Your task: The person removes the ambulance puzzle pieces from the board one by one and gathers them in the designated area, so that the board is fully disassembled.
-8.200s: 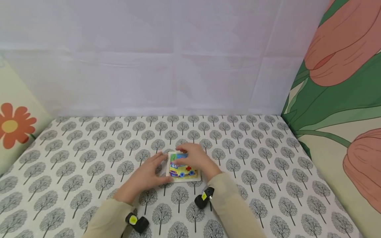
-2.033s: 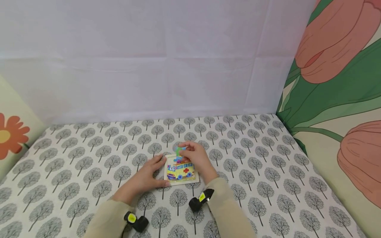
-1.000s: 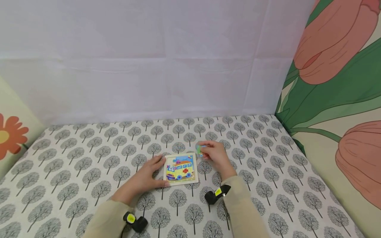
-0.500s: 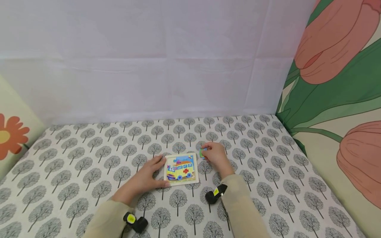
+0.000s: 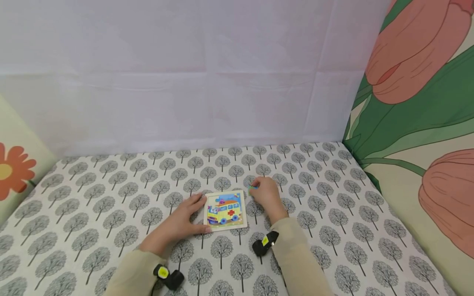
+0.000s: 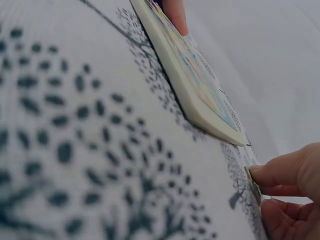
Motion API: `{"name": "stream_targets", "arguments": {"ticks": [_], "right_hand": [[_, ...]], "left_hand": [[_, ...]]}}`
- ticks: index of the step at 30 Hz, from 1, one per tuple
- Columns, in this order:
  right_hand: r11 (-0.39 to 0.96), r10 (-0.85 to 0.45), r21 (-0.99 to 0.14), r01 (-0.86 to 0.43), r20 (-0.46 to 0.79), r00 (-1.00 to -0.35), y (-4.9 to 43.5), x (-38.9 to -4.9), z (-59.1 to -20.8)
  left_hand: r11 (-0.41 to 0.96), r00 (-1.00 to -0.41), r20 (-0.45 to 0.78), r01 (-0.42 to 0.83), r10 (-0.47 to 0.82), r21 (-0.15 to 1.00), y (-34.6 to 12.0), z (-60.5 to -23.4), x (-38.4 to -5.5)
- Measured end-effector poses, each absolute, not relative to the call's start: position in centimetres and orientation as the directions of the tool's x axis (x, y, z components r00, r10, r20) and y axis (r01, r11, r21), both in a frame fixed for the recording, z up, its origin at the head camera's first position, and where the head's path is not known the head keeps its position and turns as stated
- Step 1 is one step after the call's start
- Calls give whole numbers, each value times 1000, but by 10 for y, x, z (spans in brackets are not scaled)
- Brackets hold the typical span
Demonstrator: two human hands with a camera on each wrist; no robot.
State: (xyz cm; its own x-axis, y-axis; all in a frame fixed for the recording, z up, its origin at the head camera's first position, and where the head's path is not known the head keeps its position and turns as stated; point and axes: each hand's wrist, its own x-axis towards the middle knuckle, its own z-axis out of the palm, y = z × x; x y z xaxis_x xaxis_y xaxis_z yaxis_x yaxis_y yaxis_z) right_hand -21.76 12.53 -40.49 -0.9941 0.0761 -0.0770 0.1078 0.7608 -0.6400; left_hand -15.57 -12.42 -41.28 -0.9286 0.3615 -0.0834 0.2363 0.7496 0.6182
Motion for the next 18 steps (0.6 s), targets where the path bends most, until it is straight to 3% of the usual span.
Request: {"name": "stream_targets", "arguments": {"ticks": [13,18], "right_hand": [[689,121,-713,134,-69,-990,128,-214,-408],[648,135,-755,96,-10,-991,127,-213,-407]], "left_hand": [[748,-932,-93,219,351,626,-123,-411,-155],[753,-933,-94,217,347,621,-124,-412,-155]]}}
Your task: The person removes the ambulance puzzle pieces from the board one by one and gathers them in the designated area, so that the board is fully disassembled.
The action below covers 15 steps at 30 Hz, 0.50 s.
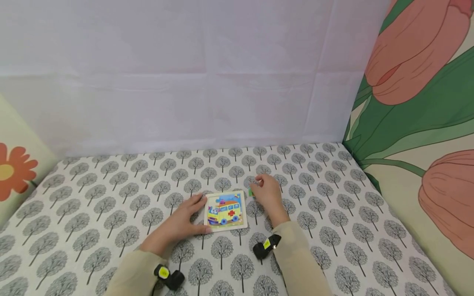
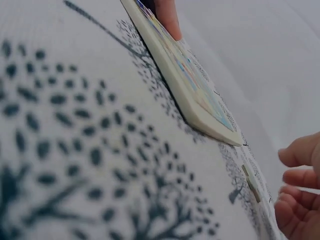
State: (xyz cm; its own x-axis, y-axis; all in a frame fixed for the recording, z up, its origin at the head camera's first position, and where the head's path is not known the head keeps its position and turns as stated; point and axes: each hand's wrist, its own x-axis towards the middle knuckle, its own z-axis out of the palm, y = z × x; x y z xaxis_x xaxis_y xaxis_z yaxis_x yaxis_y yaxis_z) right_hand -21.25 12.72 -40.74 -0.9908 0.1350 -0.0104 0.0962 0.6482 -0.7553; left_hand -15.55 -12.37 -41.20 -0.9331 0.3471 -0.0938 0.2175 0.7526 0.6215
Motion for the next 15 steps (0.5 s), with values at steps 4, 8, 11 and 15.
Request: {"name": "stream_targets", "arguments": {"ticks": [4,8,11,15], "right_hand": [[604,113,-796,36,41,-993,125,-211,-406],[576,49,-816,-51,96,-994,121,-208,-405],[564,-14,-818,-110,124,-992,118,-205,-405],[559,-101,-811,-172,139,-985,112,-203,-404]], "left_hand": [[752,-934,-92,217,345,622,-124,-413,-156],[749,-934,-91,215,344,627,-124,-412,-155],[747,-935,-93,211,343,630,-124,-411,-154],[744,-935,-96,207,342,635,-124,-410,-154]]}}
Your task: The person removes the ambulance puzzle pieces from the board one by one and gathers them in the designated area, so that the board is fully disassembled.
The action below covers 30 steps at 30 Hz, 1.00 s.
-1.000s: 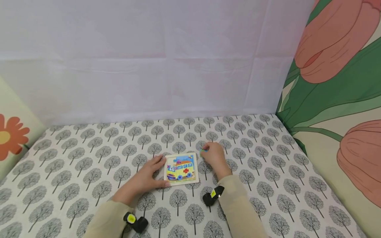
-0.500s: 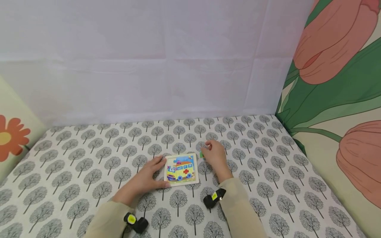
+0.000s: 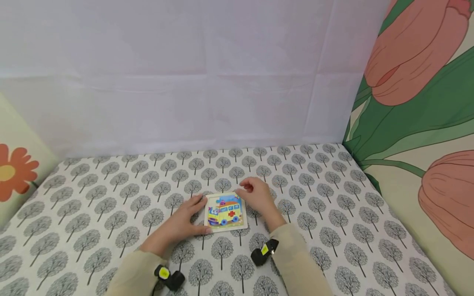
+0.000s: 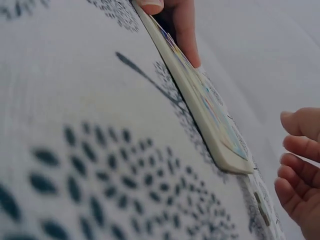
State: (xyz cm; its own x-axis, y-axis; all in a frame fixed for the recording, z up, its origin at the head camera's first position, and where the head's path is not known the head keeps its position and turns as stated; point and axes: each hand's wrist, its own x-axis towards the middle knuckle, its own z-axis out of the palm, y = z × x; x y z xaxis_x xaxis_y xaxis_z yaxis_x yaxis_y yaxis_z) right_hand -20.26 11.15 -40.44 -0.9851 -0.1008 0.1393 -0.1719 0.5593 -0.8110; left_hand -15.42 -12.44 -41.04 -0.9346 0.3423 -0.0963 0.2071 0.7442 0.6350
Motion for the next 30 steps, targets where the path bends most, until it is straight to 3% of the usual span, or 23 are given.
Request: {"name": "stream_targets", "arguments": {"ticks": [11,30], "right_hand": [[590,-302,-749,-302,143,-943,96,-203,-410],[620,-355,-702,-351,148,-923,79,-209,-421]], "left_hand": [[752,-933,-98,214,347,623,-126,-412,-155],[738,-927,-63,251,369,626,-126,-415,-155]]}}
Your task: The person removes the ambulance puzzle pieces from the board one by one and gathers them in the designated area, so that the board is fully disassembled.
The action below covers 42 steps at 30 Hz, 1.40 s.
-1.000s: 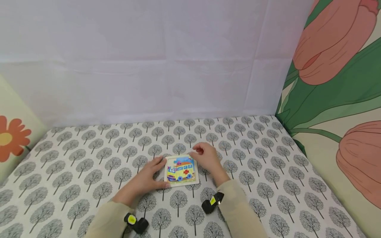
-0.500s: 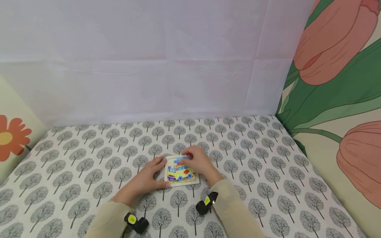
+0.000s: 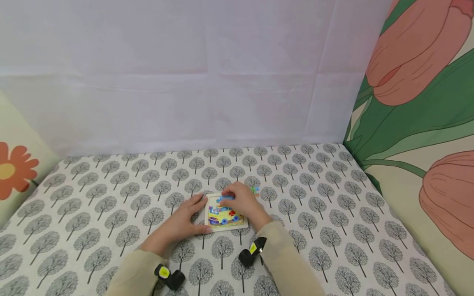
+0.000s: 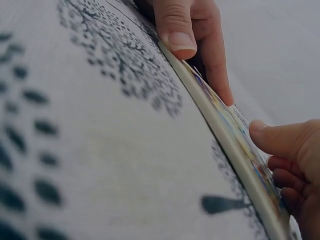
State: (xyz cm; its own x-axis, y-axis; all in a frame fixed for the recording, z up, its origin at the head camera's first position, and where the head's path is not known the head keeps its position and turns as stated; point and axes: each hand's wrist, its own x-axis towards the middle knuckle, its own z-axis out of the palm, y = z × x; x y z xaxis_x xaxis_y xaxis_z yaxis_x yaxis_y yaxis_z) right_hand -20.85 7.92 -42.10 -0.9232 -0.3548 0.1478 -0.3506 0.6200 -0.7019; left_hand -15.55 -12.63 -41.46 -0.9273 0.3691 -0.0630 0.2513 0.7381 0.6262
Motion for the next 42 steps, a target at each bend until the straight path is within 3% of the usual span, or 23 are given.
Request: {"name": "stream_targets", "arguments": {"ticks": [24,34,42], "right_hand": [[650,-367,-704,-287,39,-929,77,-204,-415],[691,-306,-706,-155,-91,-948,68,-209,-407],[693,-301,-709,-133,-117,-946,65,-211,-406]], "left_hand": [[740,-924,-73,250,375,625,-125,-413,-155],[743,-927,-79,240,366,625,-126,-415,-157],[736,-926,-72,244,370,631,-126,-413,-155]]}}
